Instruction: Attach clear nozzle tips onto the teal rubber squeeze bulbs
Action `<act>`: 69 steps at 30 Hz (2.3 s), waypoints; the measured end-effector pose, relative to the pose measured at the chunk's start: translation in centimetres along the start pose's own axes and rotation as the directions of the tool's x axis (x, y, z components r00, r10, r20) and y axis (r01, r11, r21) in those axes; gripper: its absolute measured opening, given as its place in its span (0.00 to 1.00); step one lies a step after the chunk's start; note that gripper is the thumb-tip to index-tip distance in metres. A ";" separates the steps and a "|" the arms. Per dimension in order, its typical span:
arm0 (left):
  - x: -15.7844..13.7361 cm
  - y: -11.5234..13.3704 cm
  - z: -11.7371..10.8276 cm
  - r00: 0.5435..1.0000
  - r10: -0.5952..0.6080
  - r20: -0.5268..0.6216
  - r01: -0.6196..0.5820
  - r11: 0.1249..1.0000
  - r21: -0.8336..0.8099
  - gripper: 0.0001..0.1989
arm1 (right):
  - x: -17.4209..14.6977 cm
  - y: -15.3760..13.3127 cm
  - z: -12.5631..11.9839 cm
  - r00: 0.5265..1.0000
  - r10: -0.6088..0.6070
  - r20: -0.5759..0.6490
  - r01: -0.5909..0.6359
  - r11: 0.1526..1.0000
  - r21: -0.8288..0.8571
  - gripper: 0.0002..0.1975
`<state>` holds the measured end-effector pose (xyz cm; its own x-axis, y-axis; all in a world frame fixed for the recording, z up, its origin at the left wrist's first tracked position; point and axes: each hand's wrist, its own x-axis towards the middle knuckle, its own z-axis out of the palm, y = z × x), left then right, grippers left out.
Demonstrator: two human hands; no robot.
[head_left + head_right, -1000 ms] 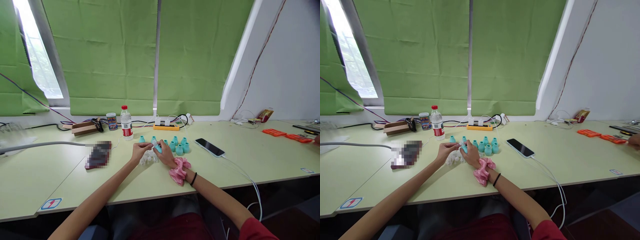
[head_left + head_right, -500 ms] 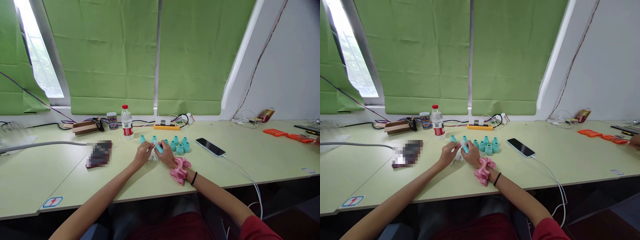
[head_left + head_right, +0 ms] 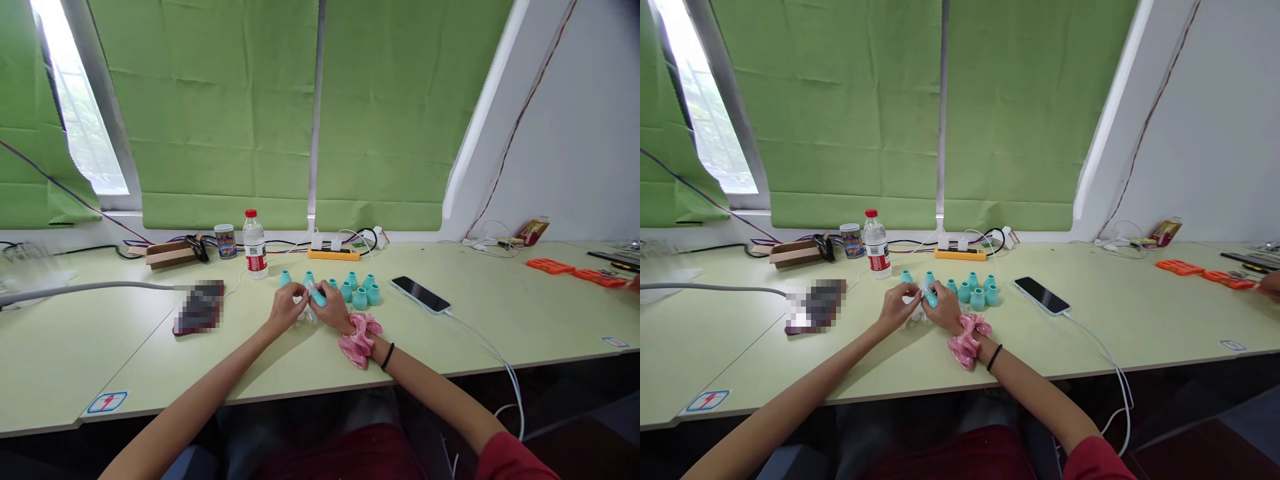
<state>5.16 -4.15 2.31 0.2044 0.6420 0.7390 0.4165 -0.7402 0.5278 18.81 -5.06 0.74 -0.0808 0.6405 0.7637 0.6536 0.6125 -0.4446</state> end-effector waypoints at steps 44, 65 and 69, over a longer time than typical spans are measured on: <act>0.1 -1.1 -0.1 0.915 0.388 0.110 -0.404 0.879 0.255 0.09 | 0.4 0.6 -0.6 0.999 -0.023 0.027 0.023 1.000 0.001 0.05; 0.9 -0.3 -0.9 0.890 -0.301 0.342 0.448 0.714 -0.538 0.13 | 0.7 1.1 -0.3 1.000 -0.005 0.005 0.004 0.991 0.132 0.07; 0.5 -0.2 -0.4 0.944 -0.300 0.137 0.329 0.835 -0.442 0.13 | 0.7 0.8 -0.4 1.000 -0.028 -0.006 0.029 0.994 0.109 0.06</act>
<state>4.77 -3.72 2.77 0.1897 0.8553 0.4821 0.0237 -0.4949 0.8686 19.60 -4.31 1.05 -0.0942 0.6200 0.7789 0.5649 0.6776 -0.4710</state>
